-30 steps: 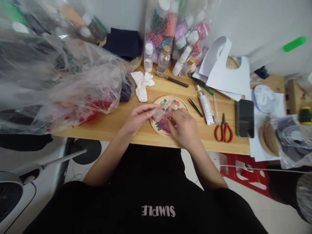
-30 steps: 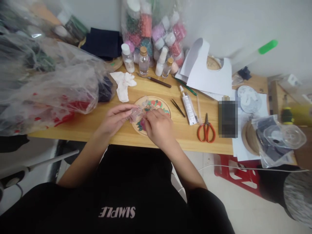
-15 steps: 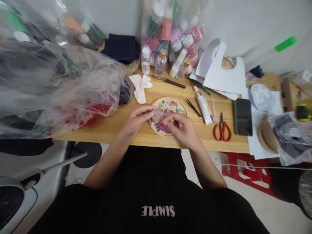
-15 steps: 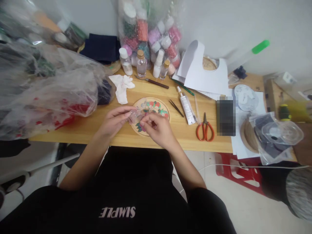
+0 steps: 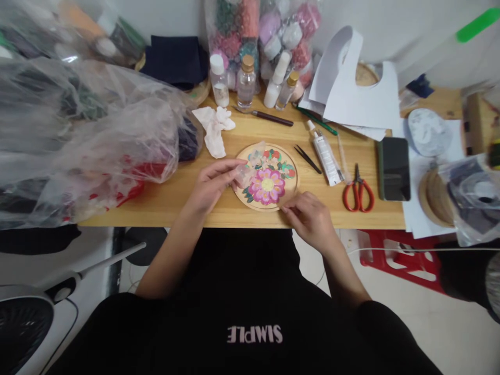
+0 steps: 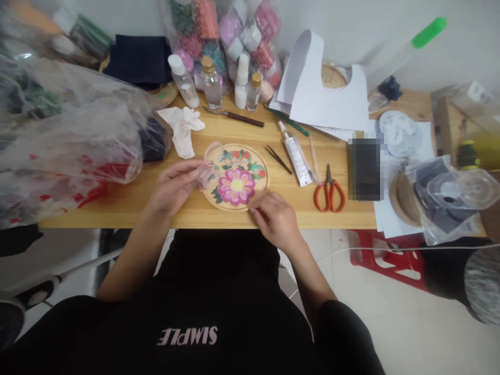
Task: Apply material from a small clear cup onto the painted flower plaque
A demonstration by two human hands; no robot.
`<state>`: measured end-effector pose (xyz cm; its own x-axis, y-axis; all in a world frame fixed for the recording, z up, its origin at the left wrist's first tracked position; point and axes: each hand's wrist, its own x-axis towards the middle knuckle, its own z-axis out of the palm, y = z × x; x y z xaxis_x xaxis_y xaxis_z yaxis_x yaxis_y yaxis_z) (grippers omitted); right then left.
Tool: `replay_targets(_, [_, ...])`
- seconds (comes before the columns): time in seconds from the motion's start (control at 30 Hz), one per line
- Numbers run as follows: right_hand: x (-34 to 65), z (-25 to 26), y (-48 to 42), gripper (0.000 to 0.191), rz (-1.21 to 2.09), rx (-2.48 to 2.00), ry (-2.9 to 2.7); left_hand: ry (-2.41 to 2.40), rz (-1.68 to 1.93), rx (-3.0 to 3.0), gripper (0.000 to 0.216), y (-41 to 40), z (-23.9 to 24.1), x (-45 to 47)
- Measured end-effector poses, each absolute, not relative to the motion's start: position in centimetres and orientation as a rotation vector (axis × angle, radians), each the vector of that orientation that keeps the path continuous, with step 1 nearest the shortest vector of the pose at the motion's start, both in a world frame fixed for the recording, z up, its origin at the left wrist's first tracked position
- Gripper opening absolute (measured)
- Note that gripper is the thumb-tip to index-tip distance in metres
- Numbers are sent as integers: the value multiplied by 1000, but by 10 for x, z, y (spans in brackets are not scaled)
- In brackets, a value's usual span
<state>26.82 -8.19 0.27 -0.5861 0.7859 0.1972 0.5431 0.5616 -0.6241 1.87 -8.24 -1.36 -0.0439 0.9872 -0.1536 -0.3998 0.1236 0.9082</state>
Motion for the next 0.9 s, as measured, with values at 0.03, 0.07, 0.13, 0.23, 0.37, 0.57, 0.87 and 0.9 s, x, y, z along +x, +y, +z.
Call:
replay_targets(0.03, [268, 2, -82, 13, 707, -1067, -2345, 1018, 1321, 767, 22, -83, -14, 18])
replay_targets(0.07, [268, 2, -83, 14, 703, -1062, -2349, 1018, 1318, 765, 21, -83, -14, 18])
replay_targets(0.13, [268, 3, -83, 14, 693, -1060, -2355, 1022, 1312, 767, 21, -83, -14, 18])
replay_targets(0.23, [267, 3, -84, 13, 685, -1070, -2359, 1043, 1321, 785, 20, -84, -13, 19])
replay_targets(0.37, [267, 3, -84, 13, 679, -1051, -2354, 1068, 1324, 793, 20, -85, -12, 19])
replay_targets(0.57, [267, 5, -83, 16, 668, -1068, -2383, 991, 1330, 787, 20, -84, -17, 18])
replay_targets(0.87, [268, 6, -84, 14, 676, -1068, -2378, 1067, 1329, 790, 20, -85, -12, 20])
replay_targets(0.9, [269, 6, -83, 14, 668, -1065, -2367, 1071, 1327, 788, 20, -85, -11, 20])
